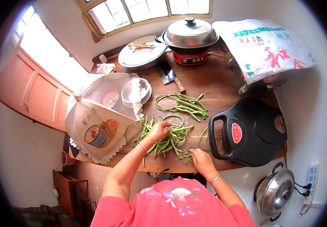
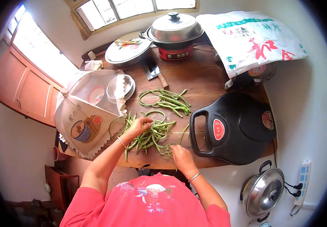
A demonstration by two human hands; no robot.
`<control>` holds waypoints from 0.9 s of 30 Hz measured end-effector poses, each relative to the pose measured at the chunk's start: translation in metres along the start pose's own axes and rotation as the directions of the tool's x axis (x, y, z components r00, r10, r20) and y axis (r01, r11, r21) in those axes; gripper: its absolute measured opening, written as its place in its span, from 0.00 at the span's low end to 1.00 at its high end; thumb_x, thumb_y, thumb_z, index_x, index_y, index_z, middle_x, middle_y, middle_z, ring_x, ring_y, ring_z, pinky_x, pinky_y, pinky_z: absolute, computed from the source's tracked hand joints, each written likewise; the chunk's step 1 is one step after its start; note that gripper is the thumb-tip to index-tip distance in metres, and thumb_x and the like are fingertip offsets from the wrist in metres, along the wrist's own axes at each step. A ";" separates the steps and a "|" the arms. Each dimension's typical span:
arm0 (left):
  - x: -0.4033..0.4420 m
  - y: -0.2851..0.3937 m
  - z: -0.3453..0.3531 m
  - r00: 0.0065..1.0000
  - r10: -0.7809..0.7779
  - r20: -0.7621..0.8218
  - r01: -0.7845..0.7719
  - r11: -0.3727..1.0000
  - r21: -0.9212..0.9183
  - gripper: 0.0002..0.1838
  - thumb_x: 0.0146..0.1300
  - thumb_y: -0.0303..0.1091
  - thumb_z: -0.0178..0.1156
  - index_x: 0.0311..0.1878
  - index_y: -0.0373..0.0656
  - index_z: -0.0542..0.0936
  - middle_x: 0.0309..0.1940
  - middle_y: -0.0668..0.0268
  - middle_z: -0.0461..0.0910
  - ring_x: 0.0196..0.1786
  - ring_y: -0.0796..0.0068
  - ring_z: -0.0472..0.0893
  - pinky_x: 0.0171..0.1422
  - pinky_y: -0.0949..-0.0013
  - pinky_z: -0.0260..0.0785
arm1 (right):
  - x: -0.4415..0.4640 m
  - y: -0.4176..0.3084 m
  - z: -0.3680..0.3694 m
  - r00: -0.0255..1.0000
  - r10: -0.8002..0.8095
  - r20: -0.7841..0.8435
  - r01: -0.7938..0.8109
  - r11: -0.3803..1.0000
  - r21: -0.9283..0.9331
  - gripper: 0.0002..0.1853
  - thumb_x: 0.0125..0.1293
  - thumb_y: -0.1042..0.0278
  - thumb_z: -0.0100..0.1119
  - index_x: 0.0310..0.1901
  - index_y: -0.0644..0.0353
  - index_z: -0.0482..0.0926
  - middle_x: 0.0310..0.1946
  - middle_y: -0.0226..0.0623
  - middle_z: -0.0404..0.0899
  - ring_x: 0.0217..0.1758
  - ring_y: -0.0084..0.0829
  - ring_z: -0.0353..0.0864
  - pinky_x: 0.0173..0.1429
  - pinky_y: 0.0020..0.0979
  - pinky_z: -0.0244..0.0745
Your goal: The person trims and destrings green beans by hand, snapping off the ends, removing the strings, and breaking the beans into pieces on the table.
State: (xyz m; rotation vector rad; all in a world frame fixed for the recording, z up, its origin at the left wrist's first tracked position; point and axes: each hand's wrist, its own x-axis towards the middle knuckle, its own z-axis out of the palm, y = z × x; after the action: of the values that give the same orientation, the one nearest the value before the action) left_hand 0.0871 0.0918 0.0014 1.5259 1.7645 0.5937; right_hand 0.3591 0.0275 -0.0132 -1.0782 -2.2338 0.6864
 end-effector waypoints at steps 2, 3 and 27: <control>-0.007 -0.012 0.004 0.971 0.239 0.000 -0.239 0.971 0.015 0.13 0.59 0.29 0.63 0.47 0.39 0.84 0.43 0.53 0.83 0.47 0.52 0.82 0.53 0.59 0.74 | 0.005 -0.002 0.002 1.000 0.016 0.011 -0.016 1.000 0.004 0.10 0.63 0.72 0.58 0.46 0.60 0.78 0.35 0.44 0.78 0.37 0.48 0.79 0.40 0.44 0.75; -0.012 -0.008 0.004 0.960 0.279 -0.002 -0.279 0.960 0.012 0.12 0.59 0.29 0.63 0.46 0.39 0.84 0.43 0.54 0.83 0.45 0.51 0.82 0.52 0.58 0.74 | 0.007 -0.002 0.004 1.000 0.025 0.019 -0.025 1.000 0.014 0.10 0.63 0.71 0.59 0.46 0.60 0.78 0.36 0.43 0.78 0.37 0.48 0.80 0.40 0.44 0.75; -0.083 0.085 -0.071 0.946 0.261 -0.191 -0.321 0.681 -0.658 0.10 0.74 0.34 0.53 0.45 0.36 0.76 0.37 0.65 0.81 0.37 0.78 0.81 0.45 0.75 0.73 | 0.089 -0.055 -0.013 0.999 0.030 0.014 -0.032 0.796 0.604 0.20 0.66 0.75 0.59 0.59 0.59 0.73 0.58 0.40 0.71 0.42 0.29 0.78 0.45 0.29 0.77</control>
State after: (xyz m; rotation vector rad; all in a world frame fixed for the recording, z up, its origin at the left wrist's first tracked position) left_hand 0.0913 0.0357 0.1279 1.2426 1.1289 1.3231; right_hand 0.2927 0.0724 0.0558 -0.7758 -1.7852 1.3065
